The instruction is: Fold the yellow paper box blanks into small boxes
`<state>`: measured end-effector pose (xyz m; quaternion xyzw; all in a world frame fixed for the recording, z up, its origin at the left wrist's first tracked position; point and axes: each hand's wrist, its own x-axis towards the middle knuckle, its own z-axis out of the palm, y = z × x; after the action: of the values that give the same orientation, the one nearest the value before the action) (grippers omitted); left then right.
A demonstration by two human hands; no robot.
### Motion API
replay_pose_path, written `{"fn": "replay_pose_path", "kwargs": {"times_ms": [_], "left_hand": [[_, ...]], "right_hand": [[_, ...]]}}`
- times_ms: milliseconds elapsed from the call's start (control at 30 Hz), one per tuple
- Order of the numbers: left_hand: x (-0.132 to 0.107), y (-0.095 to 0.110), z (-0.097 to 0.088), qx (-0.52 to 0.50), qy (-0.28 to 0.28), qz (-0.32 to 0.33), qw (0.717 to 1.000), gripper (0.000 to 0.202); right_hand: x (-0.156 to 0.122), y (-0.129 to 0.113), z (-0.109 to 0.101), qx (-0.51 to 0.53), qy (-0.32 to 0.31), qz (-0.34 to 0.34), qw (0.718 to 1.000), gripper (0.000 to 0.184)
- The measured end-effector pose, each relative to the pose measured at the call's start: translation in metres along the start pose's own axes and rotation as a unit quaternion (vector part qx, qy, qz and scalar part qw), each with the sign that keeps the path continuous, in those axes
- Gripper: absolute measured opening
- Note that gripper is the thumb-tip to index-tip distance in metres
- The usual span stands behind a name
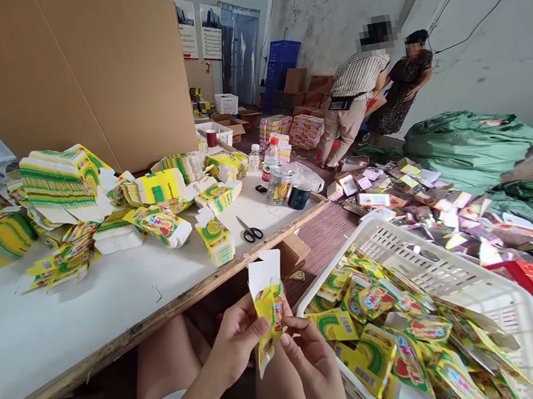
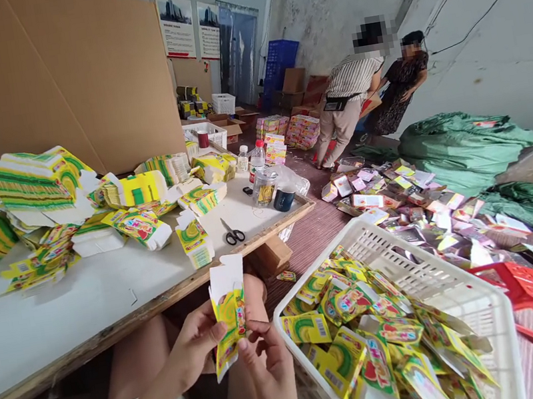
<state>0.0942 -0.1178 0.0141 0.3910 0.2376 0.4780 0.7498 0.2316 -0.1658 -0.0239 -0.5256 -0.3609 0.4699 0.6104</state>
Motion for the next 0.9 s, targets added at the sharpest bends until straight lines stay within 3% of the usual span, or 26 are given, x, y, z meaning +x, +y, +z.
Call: {"fn": "replay_pose_path", "kwargs": {"times_ms": [133, 200, 267, 333, 433, 567, 733, 833, 900], "left_hand": [[-0.002, 0.001, 0.0, -0.022, -0.018, -0.018, 0.999, 0.045], [-0.003, 0.001, 0.002, -0.06, -0.03, -0.048, 0.997, 0.049], [-0.005, -0.001, 0.003, -0.089, -0.024, -0.08, 0.992, 0.051], [-0.006, -0.005, 0.004, -0.114, -0.008, -0.116, 0.987, 0.051], [-0.008, -0.01, 0.002, -0.144, 0.018, -0.175, 0.974, 0.052], [-0.008, -0.008, -0.003, -0.129, 0.044, -0.193, 0.972, 0.053], [-0.008, -0.003, -0.006, -0.128, 0.041, -0.228, 0.964, 0.055], [-0.01, -0.005, -0.004, -0.113, 0.053, -0.241, 0.962, 0.055], [-0.011, -0.007, -0.002, -0.081, 0.026, -0.217, 0.972, 0.049]], "right_hand": [[0.003, 0.009, -0.002, -0.051, 0.022, -0.042, 0.998, 0.033], [0.004, 0.008, -0.003, -0.112, 0.053, -0.094, 0.988, 0.027], [0.005, 0.0, -0.006, -0.202, 0.081, -0.19, 0.957, 0.021], [0.007, -0.011, -0.007, -0.28, 0.064, -0.281, 0.916, 0.026], [0.01, -0.023, -0.008, -0.333, -0.009, -0.32, 0.887, 0.034], [0.011, -0.025, -0.008, -0.304, -0.026, -0.291, 0.907, 0.026], [0.009, -0.021, -0.007, -0.293, -0.023, -0.264, 0.919, 0.032], [0.012, -0.023, -0.007, -0.187, -0.027, -0.204, 0.961, 0.018], [0.015, -0.025, -0.008, -0.091, -0.025, -0.145, 0.985, 0.014]]}}
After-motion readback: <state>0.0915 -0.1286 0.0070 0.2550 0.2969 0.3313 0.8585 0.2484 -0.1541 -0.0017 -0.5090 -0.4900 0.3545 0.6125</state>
